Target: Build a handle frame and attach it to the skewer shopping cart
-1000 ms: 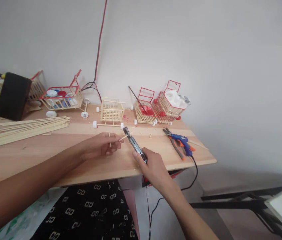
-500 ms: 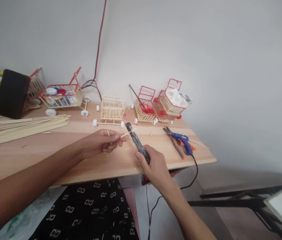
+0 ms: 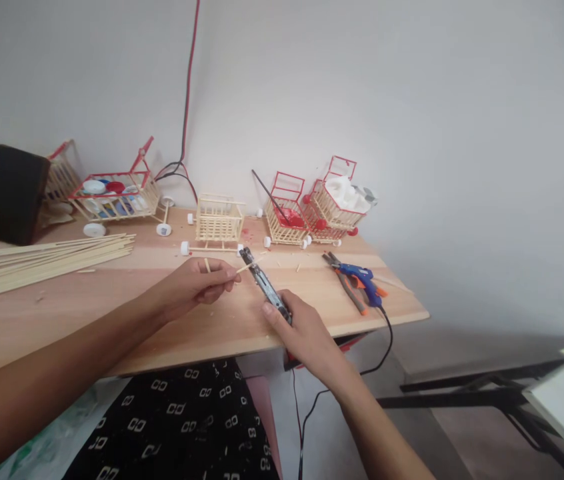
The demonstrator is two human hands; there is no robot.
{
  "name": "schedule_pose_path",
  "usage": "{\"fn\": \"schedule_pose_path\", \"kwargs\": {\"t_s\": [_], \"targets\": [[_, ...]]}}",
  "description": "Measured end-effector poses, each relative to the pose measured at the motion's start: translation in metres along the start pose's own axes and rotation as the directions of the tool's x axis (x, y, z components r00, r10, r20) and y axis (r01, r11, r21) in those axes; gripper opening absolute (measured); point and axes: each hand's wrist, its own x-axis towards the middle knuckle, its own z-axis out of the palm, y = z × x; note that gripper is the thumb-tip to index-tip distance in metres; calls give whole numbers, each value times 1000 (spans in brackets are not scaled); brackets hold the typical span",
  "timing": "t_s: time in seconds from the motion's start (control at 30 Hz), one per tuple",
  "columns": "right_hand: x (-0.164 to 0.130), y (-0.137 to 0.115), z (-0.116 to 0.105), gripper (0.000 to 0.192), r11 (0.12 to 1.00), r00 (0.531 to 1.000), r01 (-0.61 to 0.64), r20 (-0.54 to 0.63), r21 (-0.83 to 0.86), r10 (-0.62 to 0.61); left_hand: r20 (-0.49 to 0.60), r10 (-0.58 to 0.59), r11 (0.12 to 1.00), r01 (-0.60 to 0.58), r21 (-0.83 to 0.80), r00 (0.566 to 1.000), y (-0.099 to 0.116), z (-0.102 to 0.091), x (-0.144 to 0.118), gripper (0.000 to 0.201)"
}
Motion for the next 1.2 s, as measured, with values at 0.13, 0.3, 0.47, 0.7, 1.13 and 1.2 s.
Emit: {"fn": "schedule_pose_path", "kwargs": {"t_s": [0.13,0.3,0.47,0.7,1.13,1.2], "targets": [[1,-2,-7,42,999,999,-31,21,-28,32,-64,45,998,-43,34,997,-1,0,0,18],[1,5,-13,40,1000,998,14,54,-16,-14,-192,135,986,-113,120,972,3,1,-3,16],[4,12,-22,37,995,992,-94,-93,-41,90,-190,174,937,-103,334,966,6,3,-5,15],[29,-7,-27,21,999,987,28,-160,17,-25,30,378,646,-287,707,925,-3,5,-3,11],[37,-4,2,15,983,991,124,-74,135,-115,109,414,552,-345,759,904,-1,2,-5,13],[39,-6,1,15,983,984,128,-138,133,-110,160,425,488,-375,788,891,-4,-1,-3,13]]}}
